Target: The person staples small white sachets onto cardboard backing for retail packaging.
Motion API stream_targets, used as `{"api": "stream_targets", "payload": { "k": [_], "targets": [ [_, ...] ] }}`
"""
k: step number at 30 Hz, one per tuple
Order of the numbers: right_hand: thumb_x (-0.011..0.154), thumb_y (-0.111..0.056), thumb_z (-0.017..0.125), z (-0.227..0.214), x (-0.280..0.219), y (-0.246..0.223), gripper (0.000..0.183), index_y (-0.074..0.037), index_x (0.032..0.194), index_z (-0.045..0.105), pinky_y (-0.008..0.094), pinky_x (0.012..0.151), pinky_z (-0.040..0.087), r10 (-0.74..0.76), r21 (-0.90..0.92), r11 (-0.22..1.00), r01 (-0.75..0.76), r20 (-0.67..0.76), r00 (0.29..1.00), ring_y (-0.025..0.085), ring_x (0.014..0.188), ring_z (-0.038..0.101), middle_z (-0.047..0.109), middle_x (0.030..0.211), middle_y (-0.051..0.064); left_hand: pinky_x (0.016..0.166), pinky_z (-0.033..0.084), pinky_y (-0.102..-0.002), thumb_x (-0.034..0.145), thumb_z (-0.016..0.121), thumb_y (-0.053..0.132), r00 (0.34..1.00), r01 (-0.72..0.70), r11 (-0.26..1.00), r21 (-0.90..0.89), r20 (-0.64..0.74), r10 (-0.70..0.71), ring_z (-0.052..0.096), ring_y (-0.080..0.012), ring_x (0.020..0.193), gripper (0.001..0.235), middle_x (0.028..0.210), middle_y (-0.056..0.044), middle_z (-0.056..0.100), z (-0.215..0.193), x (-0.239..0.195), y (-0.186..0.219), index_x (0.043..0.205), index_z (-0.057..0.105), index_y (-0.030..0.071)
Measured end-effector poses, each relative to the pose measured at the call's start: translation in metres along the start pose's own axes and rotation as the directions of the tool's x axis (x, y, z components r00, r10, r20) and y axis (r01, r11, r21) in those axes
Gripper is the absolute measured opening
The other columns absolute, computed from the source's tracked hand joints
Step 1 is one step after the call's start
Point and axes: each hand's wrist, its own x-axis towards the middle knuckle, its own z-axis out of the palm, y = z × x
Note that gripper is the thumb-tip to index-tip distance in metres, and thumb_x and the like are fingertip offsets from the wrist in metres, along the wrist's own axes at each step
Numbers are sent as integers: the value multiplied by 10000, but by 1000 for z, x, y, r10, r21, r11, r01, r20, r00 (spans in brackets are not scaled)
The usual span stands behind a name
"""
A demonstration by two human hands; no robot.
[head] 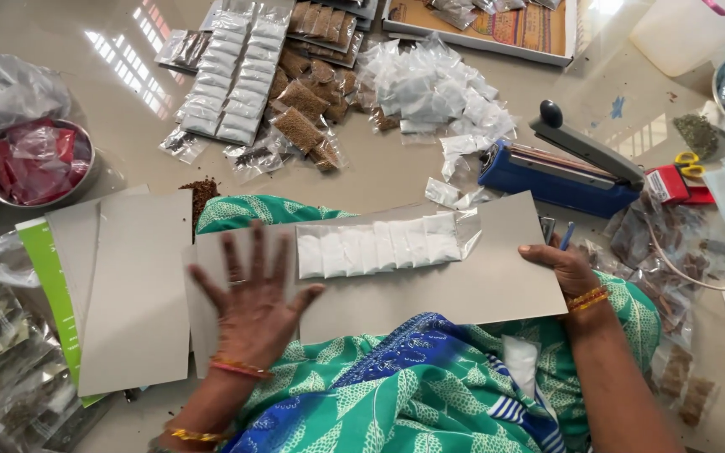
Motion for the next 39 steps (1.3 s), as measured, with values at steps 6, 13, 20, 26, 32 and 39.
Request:
{"api": "stream_targets", "payload": {
  "k": [6, 13, 20, 26, 32, 39],
  "targets": [
    [839, -133, 727, -4, -1, 3, 340, -11, 1149, 660, 284, 604, 573, 40, 2, 999, -40, 1, 999, 171, 700, 696, 712, 900, 79, 1090, -232, -732, 927, 339, 776, 984, -170, 985, -40, 40, 171, -201, -345, 1559, 751, 1734, -28, -1, 24, 4, 31, 1510, 487, 325],
    [858, -148, 735, -4, -1, 4, 321, 3, 1132, 662, 279, 592, 564, 114, 26, 993, -114, -15, 993, 180, 684, 694, 712, 895, 98, 1096, -220, -732, 973, 433, 687, 978, -187, 977, -103, -111, 176, -152, -368, 1565, 637, 1734, -71, 143, 10, 27, 48, 1232, 724, 183],
    [841, -131, 718, 3, -3, -3, 351, -12, 1168, 668, 292, 648, 569, -15, -66, 998, 14, -14, 1000, 185, 749, 694, 704, 930, 97, 1135, -149, -749, 763, 814, 435, 981, -179, 977, -116, -97, 168, 77, -391, 1577, 379, 1590, -149, 451, 28, 61, 65, 774, 710, 71],
    [825, -123, 722, 7, -6, -3, 380, -10, 1183, 659, 293, 665, 565, -25, -73, 997, 21, -58, 998, 187, 765, 695, 705, 938, 96, 1112, -134, -770, 742, 842, 408, 987, -160, 984, -84, 0, 161, 87, -409, 1563, 400, 1568, -158, 444, 28, 69, 70, 892, 719, 59],
    [827, -101, 744, 1, -5, 1, 386, -11, 1193, 660, 296, 664, 560, -72, -65, 996, 69, -58, 996, 187, 763, 687, 696, 938, 95, 1162, -85, -736, 866, 664, 148, 891, -449, 891, -61, -106, 442, 97, -416, 1576, 368, 1645, -90, 369, 51, 88, 86, 1210, 699, 273],
    [872, -40, 749, -64, 31, 41, 312, -36, 1178, 691, 297, 818, 580, -512, -303, 763, 571, 256, 820, 144, 995, 678, 713, 1137, 32, 1078, 469, -412, 989, 631, 466, 754, -197, 582, -789, 257, 604, 615, -333, 1251, 514, 1315, -161, 658, 70, 192, 151, 1363, 580, 117]
  ]
}}
